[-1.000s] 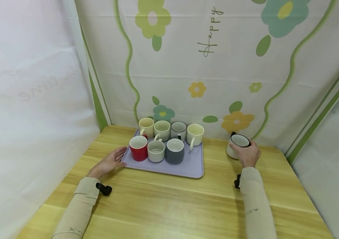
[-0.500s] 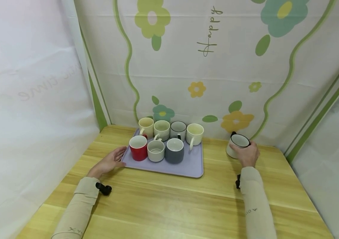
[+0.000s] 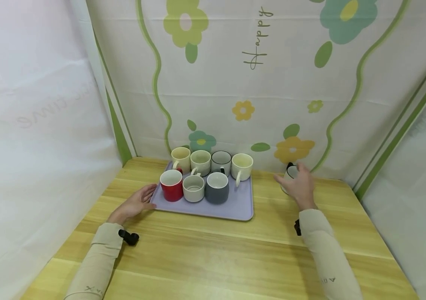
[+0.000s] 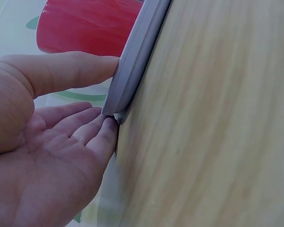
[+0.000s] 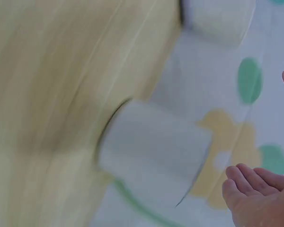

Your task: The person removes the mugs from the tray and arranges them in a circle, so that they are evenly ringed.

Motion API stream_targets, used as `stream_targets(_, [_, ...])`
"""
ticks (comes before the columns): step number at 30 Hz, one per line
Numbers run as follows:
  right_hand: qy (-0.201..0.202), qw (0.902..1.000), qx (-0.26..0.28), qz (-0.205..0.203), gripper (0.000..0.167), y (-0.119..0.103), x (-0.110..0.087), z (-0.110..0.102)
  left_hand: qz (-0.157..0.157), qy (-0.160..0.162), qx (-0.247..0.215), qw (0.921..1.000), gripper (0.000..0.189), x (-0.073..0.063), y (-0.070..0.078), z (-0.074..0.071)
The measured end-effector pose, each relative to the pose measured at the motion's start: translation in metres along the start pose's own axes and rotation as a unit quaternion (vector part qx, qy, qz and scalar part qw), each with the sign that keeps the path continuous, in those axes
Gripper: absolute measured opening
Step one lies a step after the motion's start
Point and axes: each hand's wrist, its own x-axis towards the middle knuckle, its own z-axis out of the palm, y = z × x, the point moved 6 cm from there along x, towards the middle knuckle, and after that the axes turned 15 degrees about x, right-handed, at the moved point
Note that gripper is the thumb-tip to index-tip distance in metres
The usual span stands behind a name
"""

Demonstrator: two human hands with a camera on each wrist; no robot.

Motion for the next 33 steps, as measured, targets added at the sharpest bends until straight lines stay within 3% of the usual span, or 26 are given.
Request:
stream_targets(4, [-0.036, 0.999, -0.008, -0.024, 0.108, -0.022, -0.008, 0.023, 0.003, 0.0, -0.001, 1.0, 0.087, 0.0, 0.0, -0.001])
stream_targets(14, [-0.109, 0.9927, 0.033, -0.041, 0.107, -0.058, -0.028, 0.091, 0.013, 0.002, -0.005, 0.9999, 0.086, 0.0, -0.002, -0.001])
stream_targets(22, [-0.133, 0.9874, 0.049, -0.072, 0.104, -0.078, -0.041, 0.131, 0.018, 0.002, -0.002, 0.9998, 0.087, -0.001, -0.001, -0.001])
stream_targets(27, [-0.142, 0.9849, 0.073, -0.067, 0.104, -0.083, -0.044, 0.153, 0.019, 0.001, -0.004, 0.9998, 0.087, -0.001, -0.002, 0.0])
stream_targets(33, [-0.135, 0.9872, 0.063, -0.056, 0.101, -0.082, -0.043, 0.174, 0.015, 0.001, -0.017, 0.9997, 0.089, -0.001, -0.003, -0.001])
